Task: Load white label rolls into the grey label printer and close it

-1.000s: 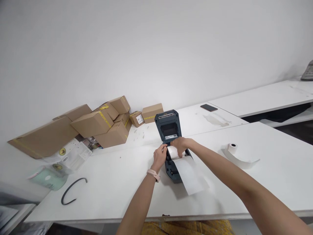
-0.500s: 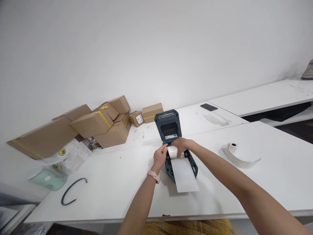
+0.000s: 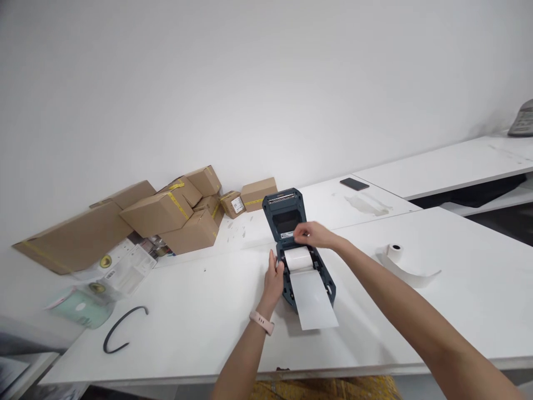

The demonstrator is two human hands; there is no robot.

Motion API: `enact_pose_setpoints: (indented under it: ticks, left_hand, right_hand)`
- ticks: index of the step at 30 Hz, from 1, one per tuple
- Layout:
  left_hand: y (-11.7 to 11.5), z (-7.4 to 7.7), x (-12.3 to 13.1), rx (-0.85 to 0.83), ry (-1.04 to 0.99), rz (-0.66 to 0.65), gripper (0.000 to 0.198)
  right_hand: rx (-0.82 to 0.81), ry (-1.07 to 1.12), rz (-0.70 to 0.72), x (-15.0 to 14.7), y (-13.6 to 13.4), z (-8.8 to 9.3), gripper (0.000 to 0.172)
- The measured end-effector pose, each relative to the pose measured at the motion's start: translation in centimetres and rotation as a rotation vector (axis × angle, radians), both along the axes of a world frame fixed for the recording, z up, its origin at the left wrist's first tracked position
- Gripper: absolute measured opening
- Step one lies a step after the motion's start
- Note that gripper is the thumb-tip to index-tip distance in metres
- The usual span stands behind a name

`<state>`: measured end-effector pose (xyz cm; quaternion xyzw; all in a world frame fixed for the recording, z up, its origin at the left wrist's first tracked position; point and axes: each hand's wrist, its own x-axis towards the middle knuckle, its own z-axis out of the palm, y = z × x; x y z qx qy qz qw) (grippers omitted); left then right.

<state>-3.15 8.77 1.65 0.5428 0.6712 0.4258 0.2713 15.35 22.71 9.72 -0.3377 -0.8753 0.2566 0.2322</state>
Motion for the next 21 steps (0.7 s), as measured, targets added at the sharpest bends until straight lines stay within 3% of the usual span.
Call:
enact_pose_setpoints:
  ticks: [3, 5, 9, 14, 17, 21]
  left_hand:
    - [-2.6, -0.2, 0.8, -0.001, 0.020, 0.052, 0.063]
    - [-4.3, 0.2, 1.6, 0.060, 0.089, 0.072, 0.055]
    - [-6.1, 1.4, 3.2, 0.145, 0.195, -0.070, 0.049]
    - [-5.9, 2.2, 4.1, 0.118, 0.298, -0.172, 0.055]
    - [-6.3, 1.9, 4.2, 0.166, 0.414, -0.233, 0.048]
    - [-8.2, 1.2, 4.3, 0.261, 0.557, -0.280, 0.048]
  right_hand:
    - [0.131, 0.318, -0.296, 1.3, 0.5, 2.3, 0.052]
    - [0.183, 0.534, -0.420, 1.3, 1.1, 3.9, 0.058]
    - [0.008, 0.585, -0.356, 0.0, 2.8, 6.3, 0.067]
    - [-0.141, 0.500, -0.236, -1.5, 3.7, 7.5, 0.062]
    - [-0.134, 0.511, -0.255, -1.4, 2.5, 7.3, 0.057]
    - [-0.073, 0.574, -0.230, 0.1, -1.6, 5.8, 0.048]
